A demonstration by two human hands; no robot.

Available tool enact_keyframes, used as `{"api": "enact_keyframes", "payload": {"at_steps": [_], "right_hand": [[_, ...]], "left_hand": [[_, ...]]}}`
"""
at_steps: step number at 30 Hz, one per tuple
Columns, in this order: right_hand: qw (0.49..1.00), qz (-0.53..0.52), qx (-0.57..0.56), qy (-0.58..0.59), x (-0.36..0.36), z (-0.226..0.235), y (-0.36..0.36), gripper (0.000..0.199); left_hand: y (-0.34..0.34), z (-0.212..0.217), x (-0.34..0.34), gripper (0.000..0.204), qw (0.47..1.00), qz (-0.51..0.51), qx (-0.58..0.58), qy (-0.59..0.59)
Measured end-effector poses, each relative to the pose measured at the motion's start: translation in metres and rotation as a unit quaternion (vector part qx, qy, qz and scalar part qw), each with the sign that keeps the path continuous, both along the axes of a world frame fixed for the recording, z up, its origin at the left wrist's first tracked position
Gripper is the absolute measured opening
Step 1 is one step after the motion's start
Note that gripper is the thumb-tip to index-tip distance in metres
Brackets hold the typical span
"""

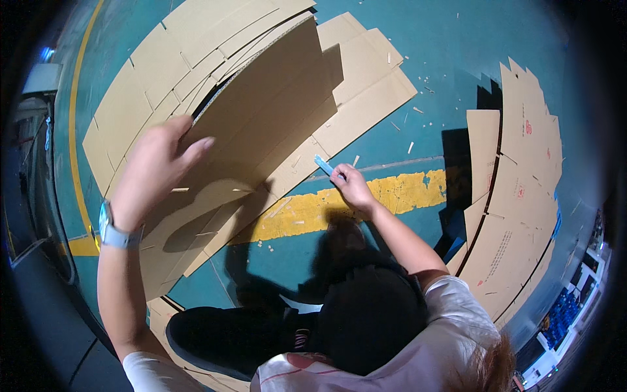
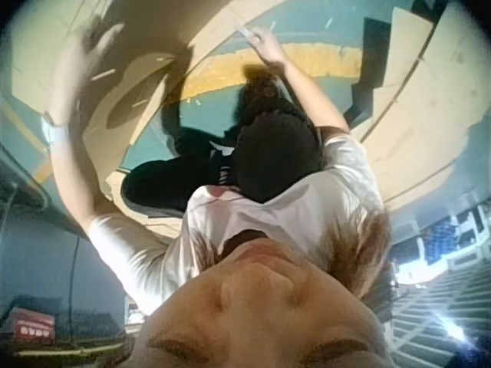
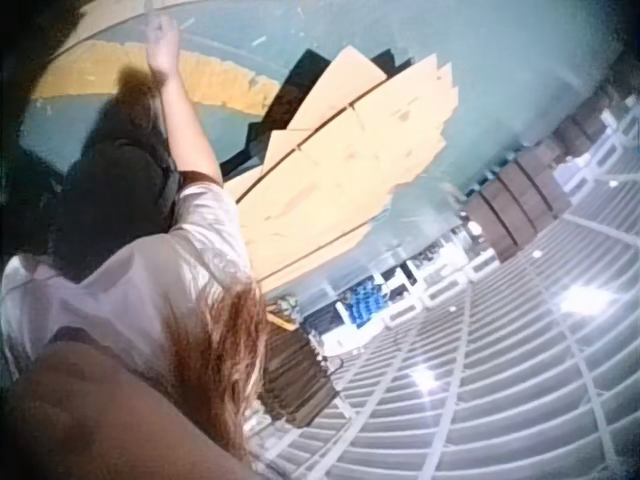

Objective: The person uses a utility knife to cut and score a large piece of cardboard on the floor. They repeatedly score the cardboard along pre-printed lines and then fold and tear the material to separate sections.

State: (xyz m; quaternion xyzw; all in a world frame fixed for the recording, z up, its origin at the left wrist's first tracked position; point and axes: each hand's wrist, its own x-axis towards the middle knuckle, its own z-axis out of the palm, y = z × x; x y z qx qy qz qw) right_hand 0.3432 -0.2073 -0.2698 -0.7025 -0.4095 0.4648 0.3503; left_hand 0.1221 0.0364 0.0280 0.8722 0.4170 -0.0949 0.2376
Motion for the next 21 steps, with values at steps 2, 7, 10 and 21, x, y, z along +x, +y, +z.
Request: {"api": "enact_keyframes", "payload": {"at_steps": [2, 7, 10, 21], "right_hand": [[0.994, -0.067, -0.044, 0.075, -0.005, 0.001, -0.005, 0.012], [0.969, -0.105, -0.145, 0.173, 0.012, -0.007, -0.016, 0.010], [0.913, -0.176, -0.166, 0.328, 0.034, 0.017, -0.012, 0.009], [0.889, 0.020, 0.263, -0.375, 0.074, 0.165, 0.116, 0.026]], "left_hand": [[0.006, -0.012, 0.020, 0.035, 0.999, -0.023, 0.035, -0.028], [0.026, -0.031, 0.087, 0.032, 0.983, -0.100, 0.102, -0.115], [0.037, -0.050, 0.109, 0.030, 0.963, -0.139, 0.159, -0.169], [0.011, -0.053, 0.137, 0.021, 0.967, -0.100, 0.185, -0.144]]}}
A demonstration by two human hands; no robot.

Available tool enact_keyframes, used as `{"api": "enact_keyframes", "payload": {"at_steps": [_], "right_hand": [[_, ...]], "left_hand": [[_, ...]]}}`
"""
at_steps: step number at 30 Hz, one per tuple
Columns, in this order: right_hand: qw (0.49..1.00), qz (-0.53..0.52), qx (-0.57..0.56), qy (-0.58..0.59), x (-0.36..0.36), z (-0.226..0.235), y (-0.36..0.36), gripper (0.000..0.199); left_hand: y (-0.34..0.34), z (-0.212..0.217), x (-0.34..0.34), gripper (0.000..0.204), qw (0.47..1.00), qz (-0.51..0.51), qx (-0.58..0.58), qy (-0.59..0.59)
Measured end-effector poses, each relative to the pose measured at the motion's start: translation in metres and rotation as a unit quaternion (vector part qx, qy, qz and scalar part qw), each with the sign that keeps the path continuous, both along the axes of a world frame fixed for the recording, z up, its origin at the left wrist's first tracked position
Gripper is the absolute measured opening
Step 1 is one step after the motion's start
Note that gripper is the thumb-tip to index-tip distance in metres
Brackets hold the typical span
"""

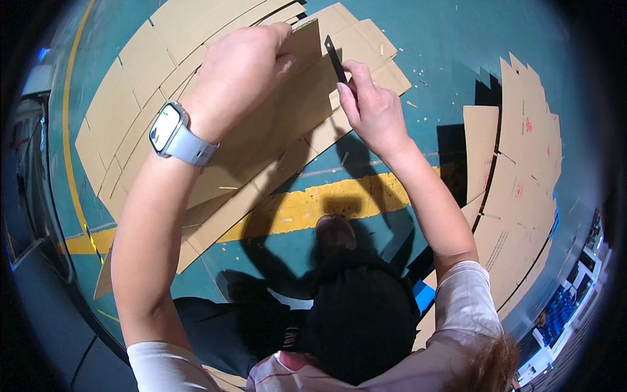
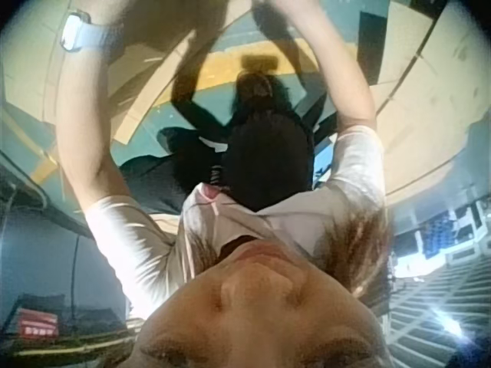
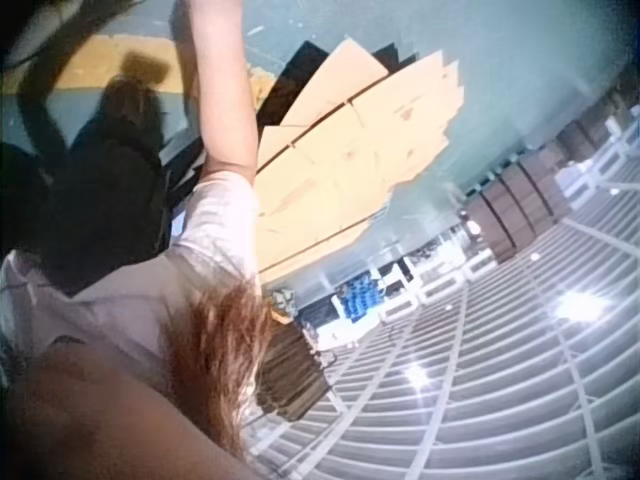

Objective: The person uses a utility knife to cut and score a large piece of cardboard on the floor. They repeatedly score the cardboard along pre-printed lines and then fold and tear the material to separate sections.

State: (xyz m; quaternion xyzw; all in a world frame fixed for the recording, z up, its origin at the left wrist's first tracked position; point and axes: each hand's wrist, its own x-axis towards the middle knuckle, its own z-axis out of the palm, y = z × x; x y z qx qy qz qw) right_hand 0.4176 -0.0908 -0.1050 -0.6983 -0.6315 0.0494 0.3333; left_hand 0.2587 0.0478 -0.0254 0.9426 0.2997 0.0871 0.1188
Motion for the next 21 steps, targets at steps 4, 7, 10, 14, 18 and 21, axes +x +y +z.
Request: {"api": "enact_keyframes", "payload": {"at_steps": [4, 7, 10, 14, 18, 21], "right_hand": [[0.995, 0.045, 0.066, -0.062, 0.004, -0.003, 0.010, 0.040], [0.993, 0.047, 0.059, -0.086, 0.005, -0.005, 0.013, 0.042], [0.993, 0.048, 0.042, -0.099, 0.007, -0.002, 0.013, 0.043], [0.991, 0.065, 0.064, -0.099, 0.006, -0.010, 0.012, 0.045], [0.995, 0.049, 0.023, -0.080, 0.002, -0.011, -0.005, 0.047], [0.996, 0.057, 0.018, -0.067, 0.002, -0.006, -0.019, 0.045]], "left_hand": [[-0.004, 0.001, 0.000, 0.019, 1.000, 0.009, 0.009, -0.018], [-0.008, 0.003, 0.001, 0.017, 1.000, 0.005, 0.008, -0.002], [-0.011, 0.005, 0.003, 0.013, 1.000, 0.008, 0.023, 0.006], [-0.011, 0.001, 0.000, 0.016, 1.000, 0.011, 0.020, -0.017], [-0.013, 0.003, 0.002, 0.020, 1.000, 0.003, 0.026, -0.016], [-0.015, 0.004, 0.003, 0.020, 1.000, 0.003, 0.025, -0.013]]}}
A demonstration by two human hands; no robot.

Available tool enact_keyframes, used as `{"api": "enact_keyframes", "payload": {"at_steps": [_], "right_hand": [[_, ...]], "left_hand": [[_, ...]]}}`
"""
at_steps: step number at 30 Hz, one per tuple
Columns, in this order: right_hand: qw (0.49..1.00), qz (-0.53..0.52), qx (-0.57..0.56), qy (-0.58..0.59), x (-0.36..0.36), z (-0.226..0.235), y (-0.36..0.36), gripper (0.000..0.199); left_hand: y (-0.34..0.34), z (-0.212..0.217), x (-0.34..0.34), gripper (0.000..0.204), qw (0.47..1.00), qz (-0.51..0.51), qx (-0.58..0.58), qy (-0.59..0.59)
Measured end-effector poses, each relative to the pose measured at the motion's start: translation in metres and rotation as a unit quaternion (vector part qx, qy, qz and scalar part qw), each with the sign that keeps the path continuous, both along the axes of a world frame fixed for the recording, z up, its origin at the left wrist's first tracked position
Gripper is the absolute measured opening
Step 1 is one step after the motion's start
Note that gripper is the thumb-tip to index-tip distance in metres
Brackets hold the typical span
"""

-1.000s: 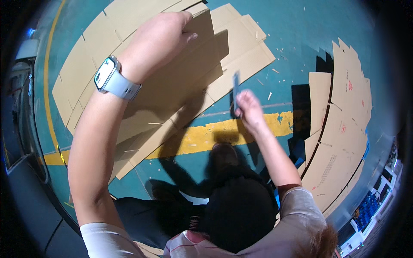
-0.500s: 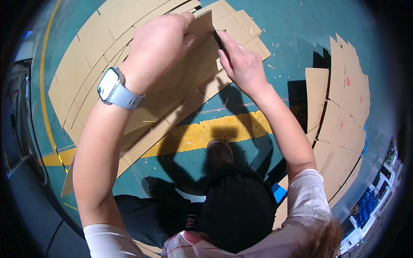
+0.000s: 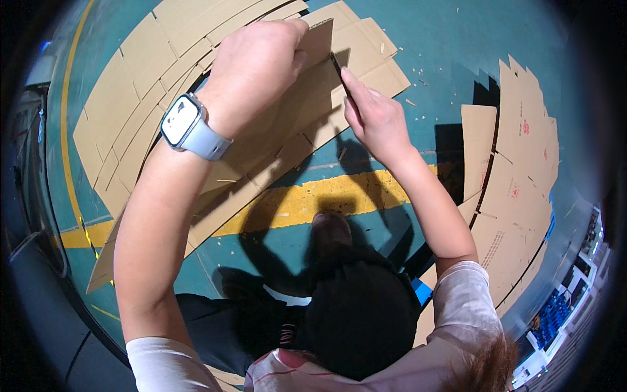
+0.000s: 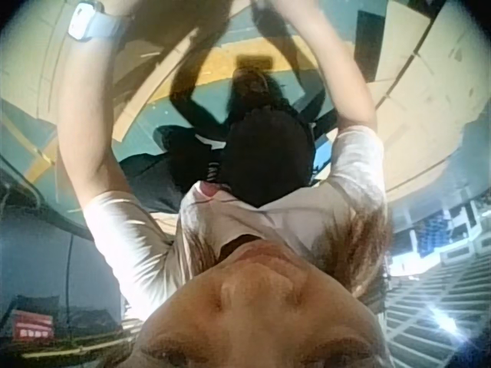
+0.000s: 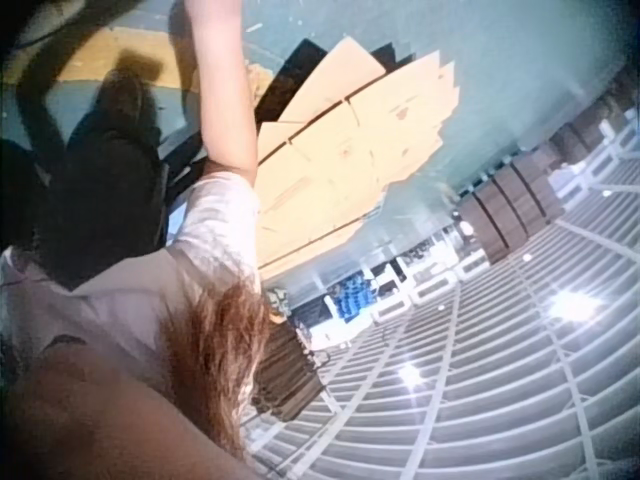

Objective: The person uses a utility knife to cut and score a large piece of cardboard on the floor. They repeatedly score the cardboard along pre-printed lines and then fold and tear the material to separate sections.

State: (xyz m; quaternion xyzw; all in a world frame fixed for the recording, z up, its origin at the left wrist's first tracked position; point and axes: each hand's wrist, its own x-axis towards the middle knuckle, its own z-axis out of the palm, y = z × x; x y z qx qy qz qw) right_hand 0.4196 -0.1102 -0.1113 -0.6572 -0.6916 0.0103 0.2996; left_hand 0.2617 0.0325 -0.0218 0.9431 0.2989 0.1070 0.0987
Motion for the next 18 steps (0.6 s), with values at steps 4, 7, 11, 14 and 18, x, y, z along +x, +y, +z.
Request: {"api": "enact_keyframes", "payload": {"at_steps": [4, 7, 11, 14, 18], "right_hand": [[0.974, -0.040, -0.004, 0.222, 0.000, 0.006, -0.015, 0.041], [0.835, -0.117, -0.042, 0.536, 0.005, 0.007, 0.006, 0.038], [0.748, -0.113, -0.006, 0.654, 0.005, -0.008, 0.029, 0.037], [0.744, -0.126, -0.002, 0.657, 0.004, -0.015, 0.034, 0.037], [0.723, -0.135, 0.003, 0.678, -0.001, -0.013, 0.039, 0.037]], "left_hand": [[0.000, 0.000, -0.001, 0.017, 1.000, -0.001, 0.013, -0.018], [-0.006, 0.006, 0.002, 0.014, 1.000, 0.005, -0.007, 0.011], [-0.005, 0.004, 0.000, 0.019, 1.000, -0.011, -0.014, -0.007], [-0.005, 0.003, 0.000, 0.019, 1.000, -0.013, -0.021, -0.010], [-0.008, 0.008, 0.002, 0.011, 0.999, 0.014, -0.016, 0.025]]}}
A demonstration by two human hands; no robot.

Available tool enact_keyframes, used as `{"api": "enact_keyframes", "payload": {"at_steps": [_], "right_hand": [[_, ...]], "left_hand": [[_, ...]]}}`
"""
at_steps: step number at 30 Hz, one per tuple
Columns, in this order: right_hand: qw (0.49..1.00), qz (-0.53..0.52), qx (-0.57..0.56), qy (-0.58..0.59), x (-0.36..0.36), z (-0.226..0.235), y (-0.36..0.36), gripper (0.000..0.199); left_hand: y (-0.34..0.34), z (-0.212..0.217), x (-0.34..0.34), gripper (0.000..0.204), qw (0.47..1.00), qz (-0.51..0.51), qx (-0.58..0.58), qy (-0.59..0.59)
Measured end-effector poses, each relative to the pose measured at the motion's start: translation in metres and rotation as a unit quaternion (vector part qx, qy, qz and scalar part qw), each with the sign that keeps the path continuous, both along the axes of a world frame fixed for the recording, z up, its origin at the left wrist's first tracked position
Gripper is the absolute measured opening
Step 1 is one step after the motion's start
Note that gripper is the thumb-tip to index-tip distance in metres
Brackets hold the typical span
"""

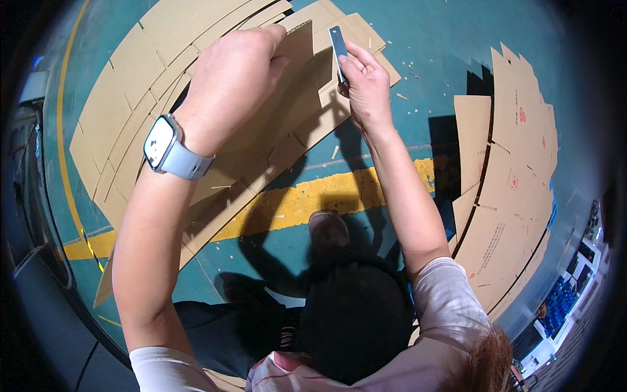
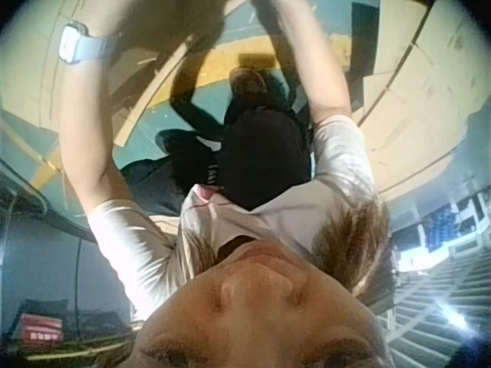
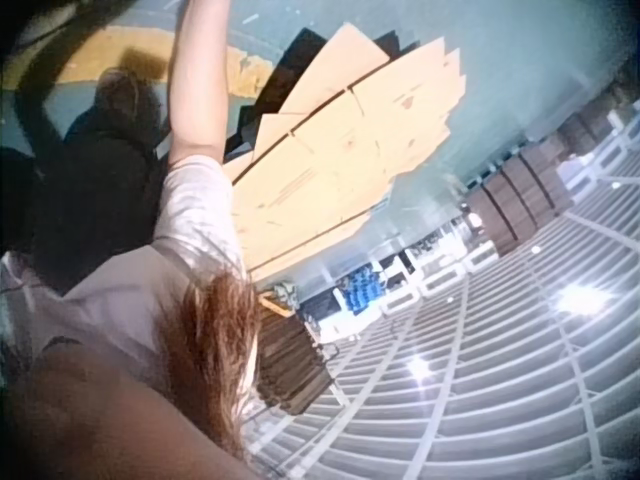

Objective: The person uses a utility knife to cut and score a large piece of cardboard on the floor. They repeatedly score the cardboard along pre-printed lines and then fold and tear the material to separate sections.

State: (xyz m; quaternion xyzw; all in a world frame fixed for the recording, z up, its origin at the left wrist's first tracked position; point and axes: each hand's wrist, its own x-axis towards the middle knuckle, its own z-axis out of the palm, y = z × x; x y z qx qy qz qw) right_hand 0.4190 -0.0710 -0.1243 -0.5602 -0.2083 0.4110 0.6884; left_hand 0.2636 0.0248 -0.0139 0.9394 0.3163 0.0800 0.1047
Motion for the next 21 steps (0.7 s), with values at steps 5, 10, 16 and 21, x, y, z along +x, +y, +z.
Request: {"api": "enact_keyframes", "payload": {"at_steps": [5, 10, 16, 21], "right_hand": [[1.000, -0.005, 0.007, -0.005, 0.0004, -0.0059, 0.0016, 0.038], [0.999, -0.017, 0.016, 0.032, -0.0010, -0.0090, 0.0037, 0.039], [0.998, -0.021, 0.029, 0.061, -0.0031, -0.0064, 0.0040, 0.039], [0.996, -0.027, 0.037, 0.074, -0.0033, -0.0042, 0.0054, 0.038]], "left_hand": [[0.0013, -0.0012, 0.0011, 0.010, 1.000, 0.000, 0.003, 0.006], [0.0021, -0.0013, 0.0005, 0.010, 1.000, -0.009, 0.015, 0.000], [0.0022, -0.0039, -0.0009, 0.012, 1.000, -0.009, 0.009, -0.014], [0.0040, -0.0081, -0.0013, 0.018, 1.000, -0.007, -0.008, -0.017]]}}
